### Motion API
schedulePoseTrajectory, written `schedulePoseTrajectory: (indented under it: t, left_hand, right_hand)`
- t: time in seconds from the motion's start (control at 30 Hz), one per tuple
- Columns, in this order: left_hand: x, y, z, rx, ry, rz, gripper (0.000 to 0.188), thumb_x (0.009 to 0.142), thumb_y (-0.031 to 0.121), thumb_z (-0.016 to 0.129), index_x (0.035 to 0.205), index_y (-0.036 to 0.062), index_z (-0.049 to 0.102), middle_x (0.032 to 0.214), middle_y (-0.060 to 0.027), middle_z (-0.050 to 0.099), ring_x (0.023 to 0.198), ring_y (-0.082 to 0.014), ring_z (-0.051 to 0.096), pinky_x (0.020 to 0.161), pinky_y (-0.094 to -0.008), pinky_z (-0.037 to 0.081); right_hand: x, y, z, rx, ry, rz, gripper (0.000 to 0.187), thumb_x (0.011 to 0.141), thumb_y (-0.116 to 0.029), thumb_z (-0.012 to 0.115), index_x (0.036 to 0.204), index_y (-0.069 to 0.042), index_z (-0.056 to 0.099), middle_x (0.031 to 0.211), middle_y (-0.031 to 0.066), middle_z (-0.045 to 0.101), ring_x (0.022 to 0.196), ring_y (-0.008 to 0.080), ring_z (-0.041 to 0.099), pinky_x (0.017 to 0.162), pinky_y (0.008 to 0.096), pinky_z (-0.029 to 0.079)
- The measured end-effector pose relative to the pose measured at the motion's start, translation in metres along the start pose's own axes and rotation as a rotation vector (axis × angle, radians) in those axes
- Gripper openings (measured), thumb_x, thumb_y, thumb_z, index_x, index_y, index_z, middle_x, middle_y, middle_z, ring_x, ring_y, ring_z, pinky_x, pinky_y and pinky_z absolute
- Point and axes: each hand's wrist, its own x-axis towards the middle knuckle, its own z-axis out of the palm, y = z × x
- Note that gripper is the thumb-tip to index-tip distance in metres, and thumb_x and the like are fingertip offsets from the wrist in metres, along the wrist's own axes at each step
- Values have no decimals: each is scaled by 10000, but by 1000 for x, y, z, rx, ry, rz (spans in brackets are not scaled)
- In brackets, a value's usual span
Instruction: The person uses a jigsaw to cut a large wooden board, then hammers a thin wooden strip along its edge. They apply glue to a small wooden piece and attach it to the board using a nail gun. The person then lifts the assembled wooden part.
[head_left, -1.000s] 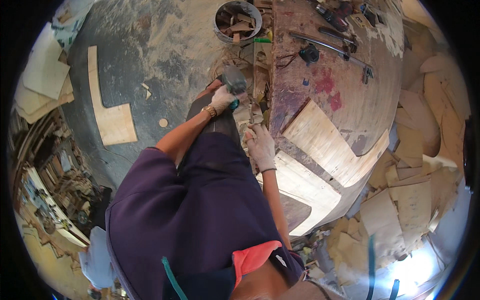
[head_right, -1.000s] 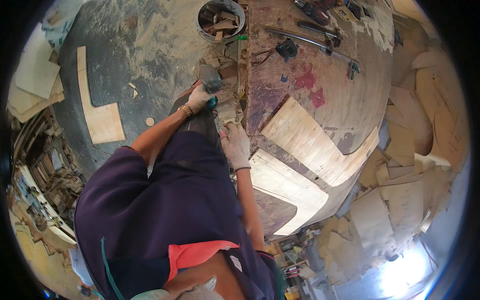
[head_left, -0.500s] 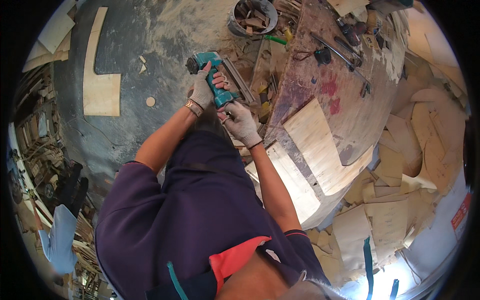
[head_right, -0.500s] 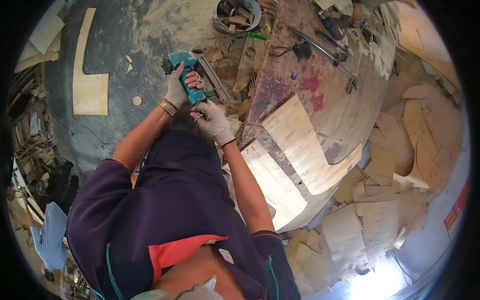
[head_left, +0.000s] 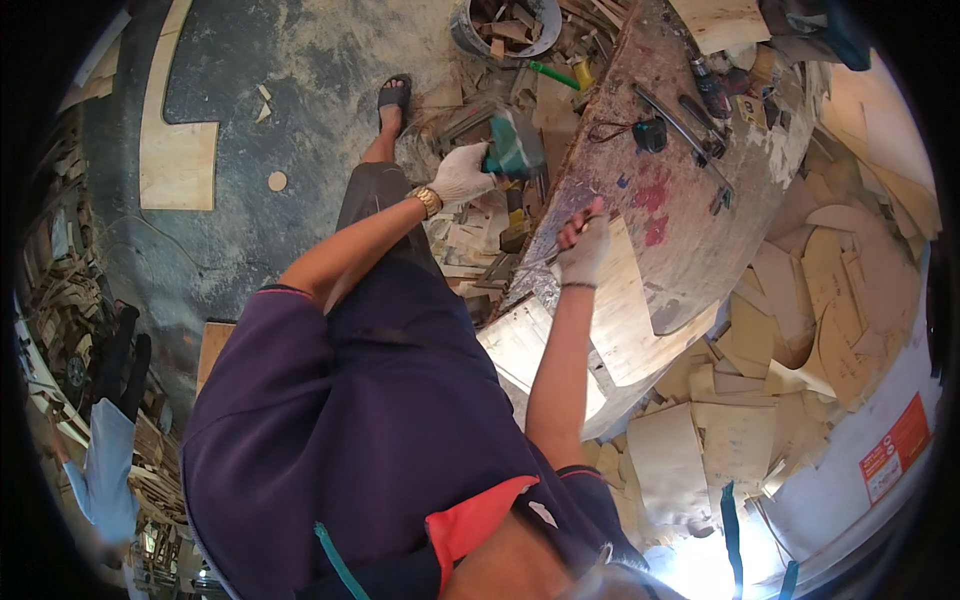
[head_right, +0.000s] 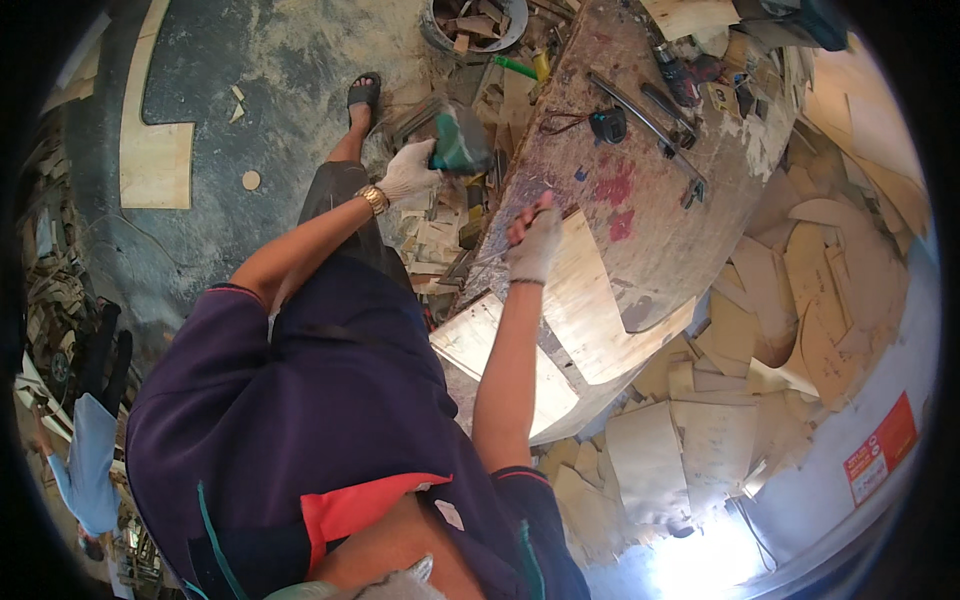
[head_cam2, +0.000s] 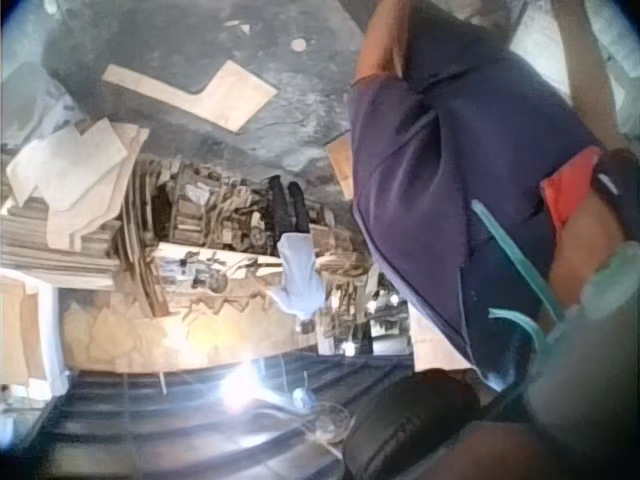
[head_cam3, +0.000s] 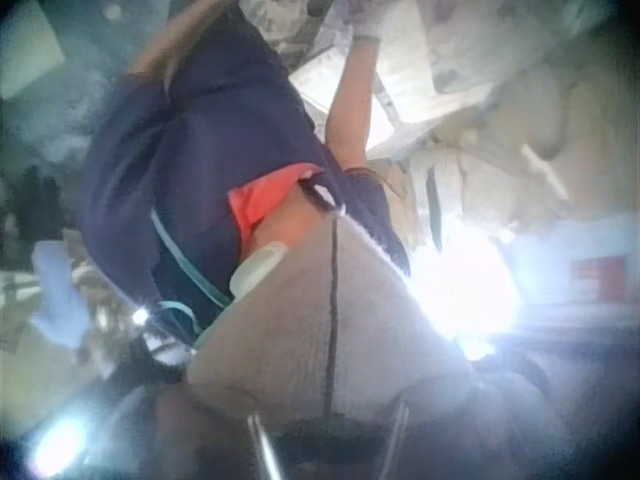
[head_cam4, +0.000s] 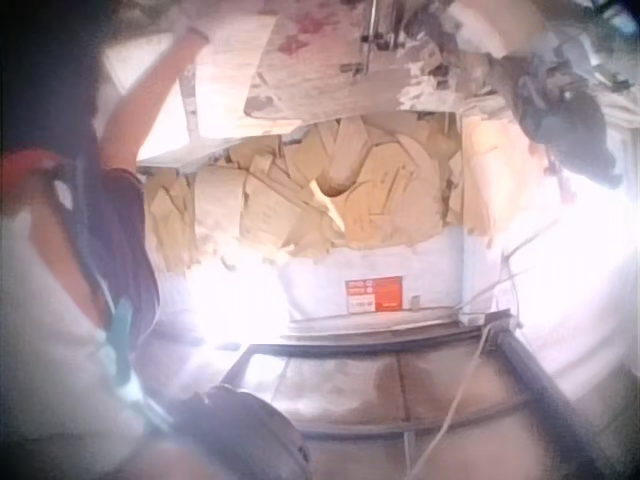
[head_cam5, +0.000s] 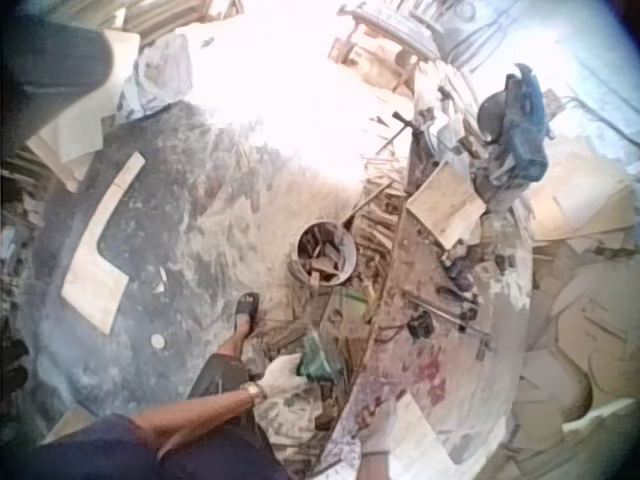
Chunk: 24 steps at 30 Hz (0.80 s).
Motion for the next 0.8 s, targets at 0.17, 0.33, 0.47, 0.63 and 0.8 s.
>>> schedulePoseTrajectory:
  t: [0.17, 0.33, 0.47, 0.63, 0.8]
  left_hand:
    - [52, -26, 1, 449, -322, 273, 279, 781, 140, 726, 1018, 64, 600, 1026, -132, 665, 1070, -353, 628, 947, -459, 468]
    - [94, -26, 28, 598, -499, 492, 376, 811, 119, 721, 1155, 70, 577, 1234, -107, 632, 1230, -285, 566, 1069, -440, 396]
    - [114, -11, 57, 609, -556, 472, 471, 816, 142, 730, 1246, 49, 563, 1351, -111, 598, 1309, -265, 522, 1106, -433, 380]
    - [130, -7, 84, 681, -642, 358, 590, 818, 151, 730, 1356, 22, 524, 1446, -174, 541, 1419, -305, 435, 1164, -458, 350]
    - [140, -21, 85, 400, -329, 317, 635, 834, 140, 698, 1431, 77, 493, 1432, -219, 538, 1367, -375, 484, 1086, -467, 437]
  right_hand:
    - [73, -22, 9, -23, 7, -25, 359, 1027, -468, 600, 855, -157, 541, 554, 5, 450, 372, 139, 357, 352, 311, 269]
    - [83, -9, 14, 64, 160, -22, 402, 1014, -455, 621, 769, -148, 535, 497, 11, 425, 332, 147, 353, 315, 316, 252]
    - [75, -12, 20, 41, 223, -29, 421, 997, -457, 650, 764, -130, 524, 498, 9, 416, 334, 144, 355, 314, 314, 261]
    - [68, -13, 28, 16, 244, -58, 443, 993, -449, 661, 760, -106, 505, 502, 6, 410, 339, 135, 354, 319, 310, 262]
    - [67, -10, 30, 40, 257, -53, 420, 987, -420, 687, 769, -106, 511, 516, -10, 415, 352, 115, 363, 333, 299, 253]
